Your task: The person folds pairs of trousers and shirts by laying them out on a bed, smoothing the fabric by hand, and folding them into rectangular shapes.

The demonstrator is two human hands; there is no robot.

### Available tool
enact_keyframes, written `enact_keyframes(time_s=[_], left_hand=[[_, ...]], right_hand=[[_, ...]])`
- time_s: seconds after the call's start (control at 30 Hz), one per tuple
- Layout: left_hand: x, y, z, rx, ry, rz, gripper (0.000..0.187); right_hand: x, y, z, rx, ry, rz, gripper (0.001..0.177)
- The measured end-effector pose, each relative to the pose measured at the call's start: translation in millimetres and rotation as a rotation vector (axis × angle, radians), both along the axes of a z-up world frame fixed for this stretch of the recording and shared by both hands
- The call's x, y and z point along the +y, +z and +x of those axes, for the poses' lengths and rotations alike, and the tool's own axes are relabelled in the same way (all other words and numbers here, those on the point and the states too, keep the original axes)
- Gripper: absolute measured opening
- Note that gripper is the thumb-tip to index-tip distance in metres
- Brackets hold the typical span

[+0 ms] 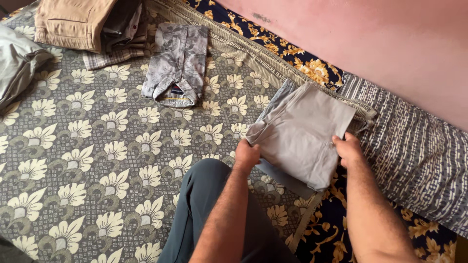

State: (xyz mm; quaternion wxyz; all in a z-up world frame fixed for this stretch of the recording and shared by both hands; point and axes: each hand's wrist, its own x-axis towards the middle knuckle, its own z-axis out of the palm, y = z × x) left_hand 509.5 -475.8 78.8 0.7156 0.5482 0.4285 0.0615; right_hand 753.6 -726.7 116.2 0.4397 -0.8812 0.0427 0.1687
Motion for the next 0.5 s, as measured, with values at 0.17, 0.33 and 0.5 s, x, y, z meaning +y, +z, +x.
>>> enact_keyframes(time_s=[0.17,0.33,0.5], left_hand=[[-5.4,-4.8,-6.6,0.238,-0.152,-0.055,0.030],[-13.0,-7.6,-11.1,0.340,-0.069,0.273,0.063],[-12.5,15.3,-21.5,0.237,0.042,0.373,0.085]], right_hand=[[-18.6,-59.0,-7.6,-0.204,0.114,-0.072,0.039],[4.7,-85.2,-29.7,-0.523,0.031,-0.452,0.060],[62.0,-66.1,-92.8,-0.863,0.198,-0.725,0.077]])
